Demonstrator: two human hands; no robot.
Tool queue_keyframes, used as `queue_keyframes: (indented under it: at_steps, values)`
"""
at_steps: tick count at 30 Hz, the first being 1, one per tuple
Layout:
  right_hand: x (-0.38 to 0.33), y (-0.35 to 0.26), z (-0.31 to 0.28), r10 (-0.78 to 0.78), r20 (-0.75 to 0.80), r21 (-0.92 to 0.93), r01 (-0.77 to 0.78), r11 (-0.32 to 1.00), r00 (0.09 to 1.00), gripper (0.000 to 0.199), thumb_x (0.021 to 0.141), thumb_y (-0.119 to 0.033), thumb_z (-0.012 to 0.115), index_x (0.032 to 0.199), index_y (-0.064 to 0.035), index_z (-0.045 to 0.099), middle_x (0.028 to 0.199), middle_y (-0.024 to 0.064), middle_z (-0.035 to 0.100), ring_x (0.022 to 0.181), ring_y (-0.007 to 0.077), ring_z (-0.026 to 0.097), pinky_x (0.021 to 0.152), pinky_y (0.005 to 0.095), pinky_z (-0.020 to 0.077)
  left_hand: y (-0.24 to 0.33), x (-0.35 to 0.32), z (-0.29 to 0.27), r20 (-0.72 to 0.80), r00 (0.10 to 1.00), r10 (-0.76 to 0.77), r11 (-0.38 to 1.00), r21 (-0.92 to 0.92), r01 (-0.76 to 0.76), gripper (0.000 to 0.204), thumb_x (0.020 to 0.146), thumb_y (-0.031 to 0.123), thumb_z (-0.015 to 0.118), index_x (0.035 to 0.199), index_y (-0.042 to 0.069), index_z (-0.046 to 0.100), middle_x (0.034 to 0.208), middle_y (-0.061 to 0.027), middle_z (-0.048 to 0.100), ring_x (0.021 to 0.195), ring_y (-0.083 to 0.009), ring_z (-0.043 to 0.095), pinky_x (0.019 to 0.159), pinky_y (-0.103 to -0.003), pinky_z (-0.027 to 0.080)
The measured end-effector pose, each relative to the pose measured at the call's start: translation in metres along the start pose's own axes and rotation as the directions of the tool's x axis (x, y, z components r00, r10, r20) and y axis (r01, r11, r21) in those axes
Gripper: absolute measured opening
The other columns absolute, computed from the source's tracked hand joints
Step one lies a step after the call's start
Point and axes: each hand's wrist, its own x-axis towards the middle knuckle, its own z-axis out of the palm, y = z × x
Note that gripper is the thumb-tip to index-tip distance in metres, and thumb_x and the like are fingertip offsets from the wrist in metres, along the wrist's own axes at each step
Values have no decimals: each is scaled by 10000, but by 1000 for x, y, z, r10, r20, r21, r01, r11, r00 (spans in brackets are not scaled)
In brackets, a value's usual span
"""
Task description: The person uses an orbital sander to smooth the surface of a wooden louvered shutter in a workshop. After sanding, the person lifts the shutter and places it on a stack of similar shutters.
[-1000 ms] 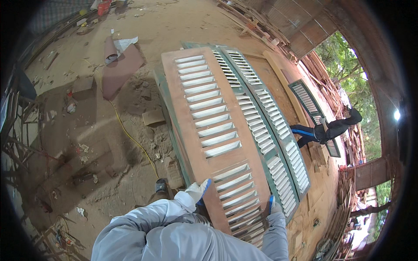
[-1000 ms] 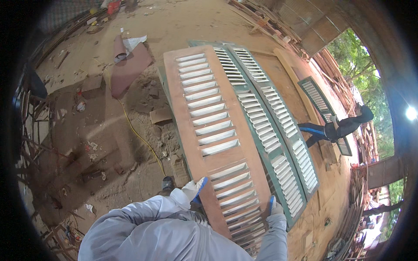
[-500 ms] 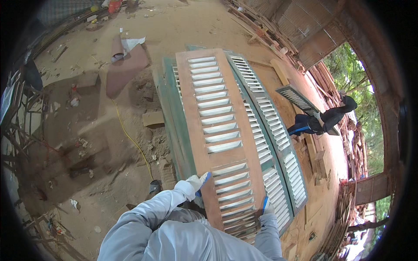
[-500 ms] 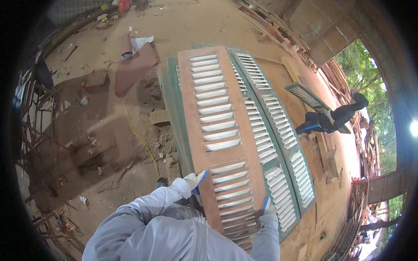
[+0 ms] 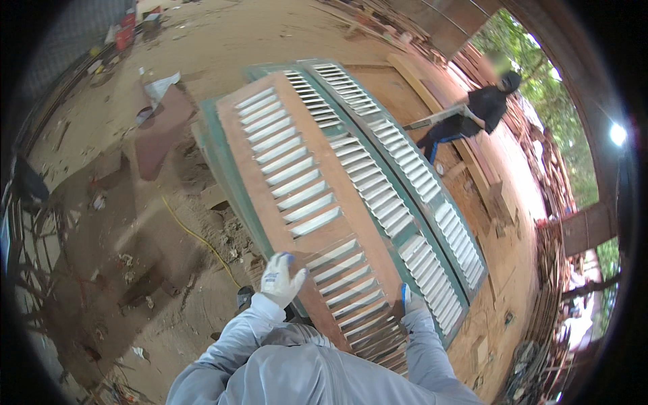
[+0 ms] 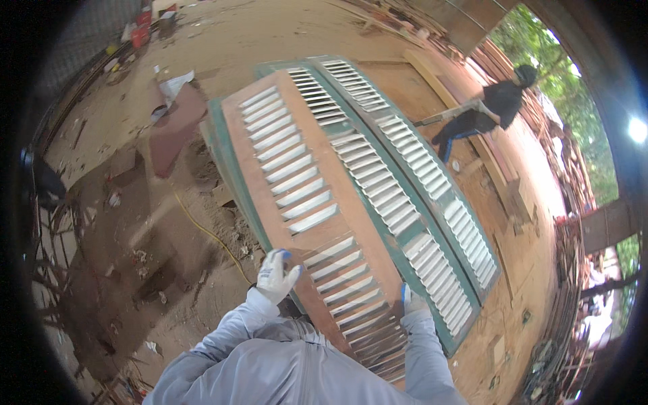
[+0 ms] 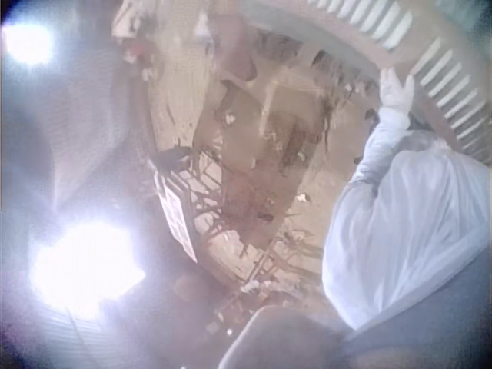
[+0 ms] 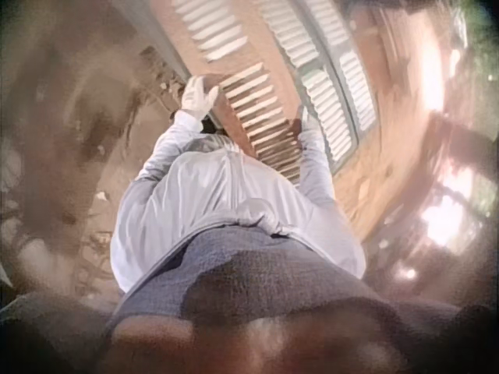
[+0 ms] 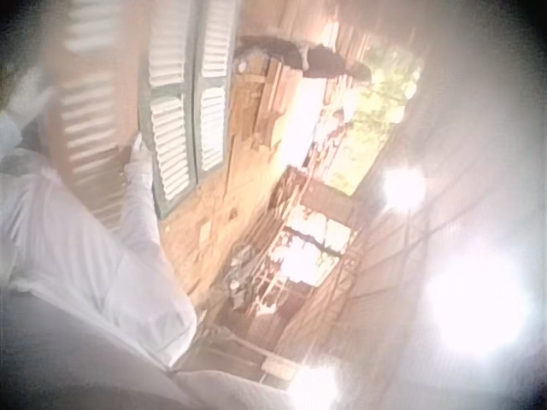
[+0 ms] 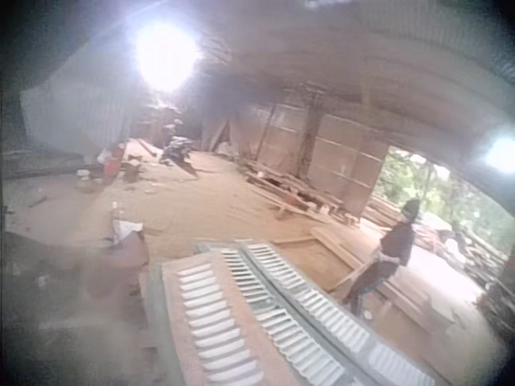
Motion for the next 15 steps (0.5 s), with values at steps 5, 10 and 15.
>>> queue_keyframes:
  at_steps: [5, 10, 15]
  values:
    - [-23, -21, -23, -59, -51, -148, 51, 988, 997, 664, 999, -567, 219, 1231, -93, 620, 1171, 241, 630, 1123, 411, 576, 986, 471, 435, -25, -10, 36, -103, 993, -52, 987, 149, 67, 859, 829, 445, 678, 1459, -2, 301, 1470, -324, 300, 1373, -492, 270, 1128, -557, 219]
    - [-41, -37, -38, -66, -82, -238, 45, 970, 994, 660, 998, -578, 209, 1169, -97, 627, 1116, 218, 655, 1078, 400, 598, 942, 479, 452, -14, -6, 51, -28, 993, -111, 981, 154, 114, 922, 867, 464, 645, 1513, -3, 181, 1537, -316, 180, 1420, -512, 150, 1151, -573, 129]
    - [-43, -46, -40, -121, -91, -298, 89, 951, 988, 626, 997, -568, 235, 1145, -110, 635, 1072, 199, 676, 1040, 388, 623, 910, 475, 469, -16, -11, 52, -4, 993, -115, 969, 221, 113, 927, 867, 472, 643, 1518, 9, 173, 1541, -341, 119, 1436, -506, 92, 1155, -578, 101]
